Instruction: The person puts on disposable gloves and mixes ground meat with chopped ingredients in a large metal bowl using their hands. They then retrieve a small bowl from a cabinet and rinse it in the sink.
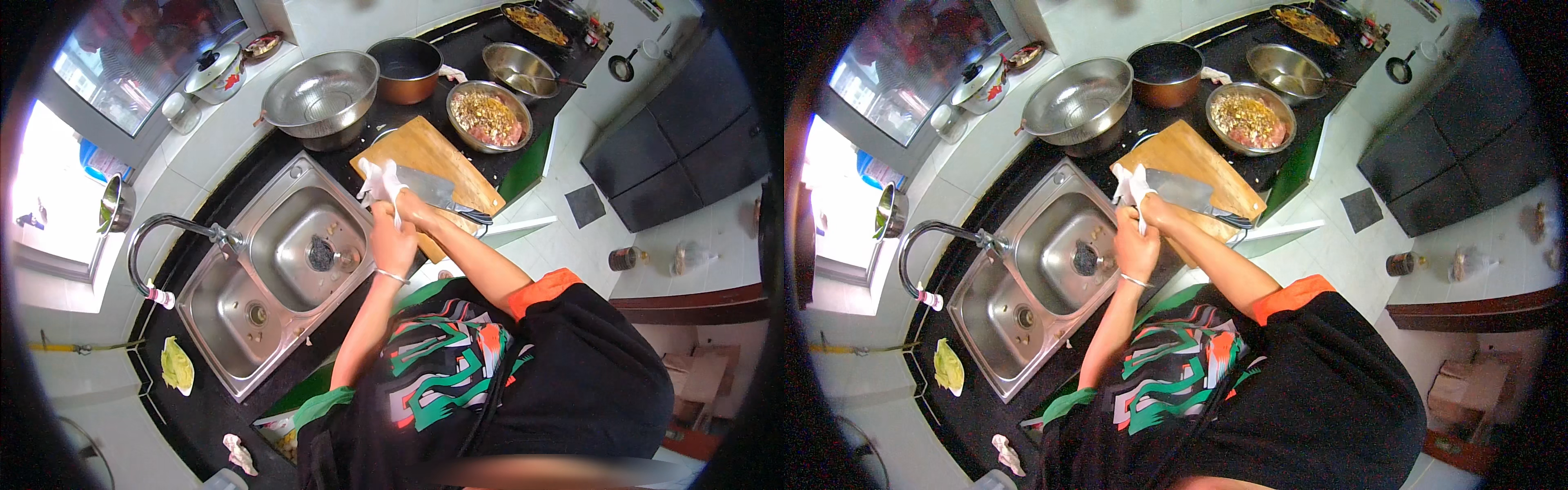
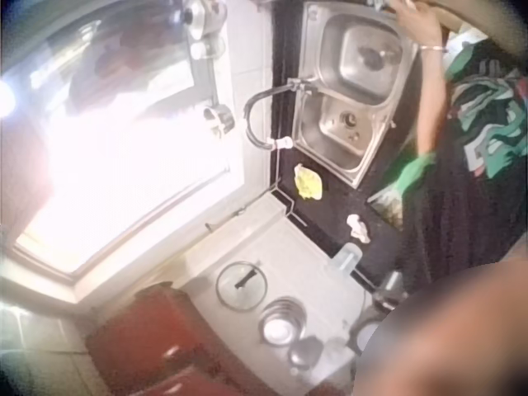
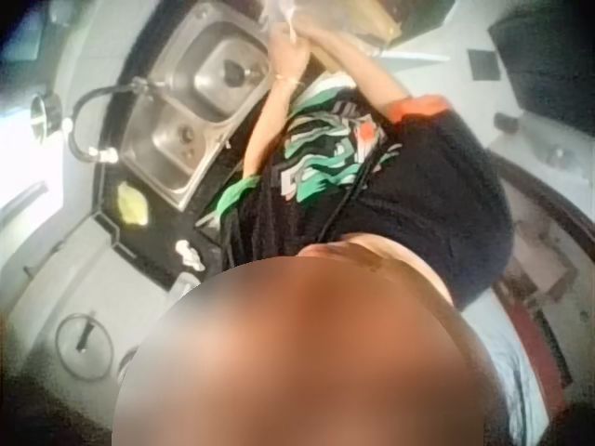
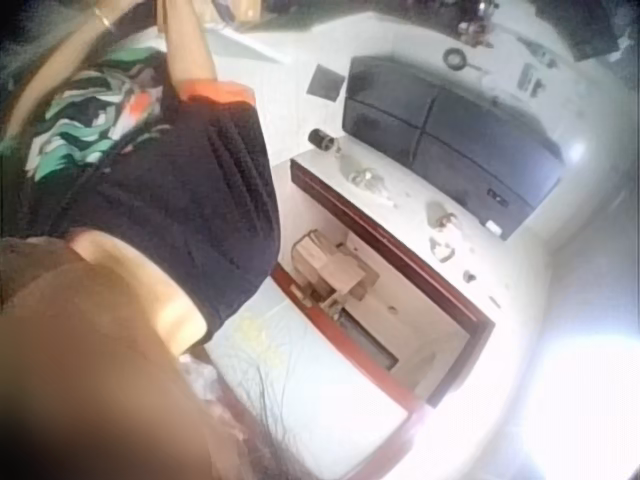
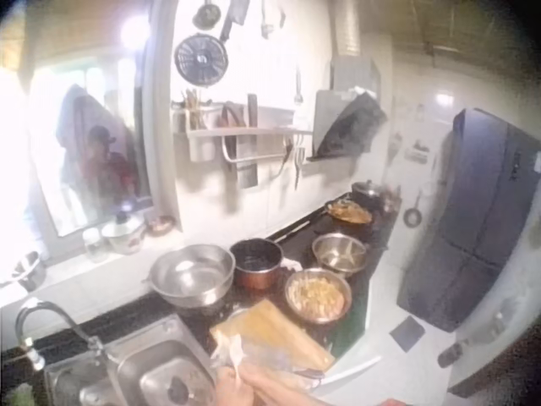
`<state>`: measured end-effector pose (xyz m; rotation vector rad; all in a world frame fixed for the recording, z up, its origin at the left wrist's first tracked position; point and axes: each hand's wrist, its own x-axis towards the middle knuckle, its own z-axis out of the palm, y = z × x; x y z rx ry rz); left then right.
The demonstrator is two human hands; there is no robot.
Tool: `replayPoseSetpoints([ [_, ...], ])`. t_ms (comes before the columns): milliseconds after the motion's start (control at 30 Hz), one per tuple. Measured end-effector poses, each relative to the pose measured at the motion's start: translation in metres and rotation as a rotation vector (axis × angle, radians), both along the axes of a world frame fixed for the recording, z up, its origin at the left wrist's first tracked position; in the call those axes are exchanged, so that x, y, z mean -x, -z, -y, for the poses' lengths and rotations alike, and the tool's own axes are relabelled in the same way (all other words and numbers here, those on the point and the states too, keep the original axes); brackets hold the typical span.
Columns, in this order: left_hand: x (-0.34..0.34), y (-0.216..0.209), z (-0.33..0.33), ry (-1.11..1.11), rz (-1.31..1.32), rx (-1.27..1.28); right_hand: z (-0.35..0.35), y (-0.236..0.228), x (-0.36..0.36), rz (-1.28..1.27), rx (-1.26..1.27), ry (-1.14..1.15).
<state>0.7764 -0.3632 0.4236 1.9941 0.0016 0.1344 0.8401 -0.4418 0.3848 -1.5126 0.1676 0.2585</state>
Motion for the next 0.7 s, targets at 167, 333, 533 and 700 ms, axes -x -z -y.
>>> replayPoseSetpoints([
  [167,-0.026,0.021,-0.013,0.089,0.107,-0.194,-0.002,0.031,-0.029,0.071,-0.309,0.2],
  [333,-0.01,0.016,0.001,0.247,0.411,-0.337,0.006,0.057,-0.053,0.043,-0.335,0.297],
  [533,0.003,0.015,0.005,0.276,0.409,-0.381,0.004,0.061,-0.055,0.362,-0.503,0.234],
  [700,0.006,0.014,0.009,0.247,0.384,-0.362,0.013,0.036,-0.076,0.973,0.152,0.266],
])
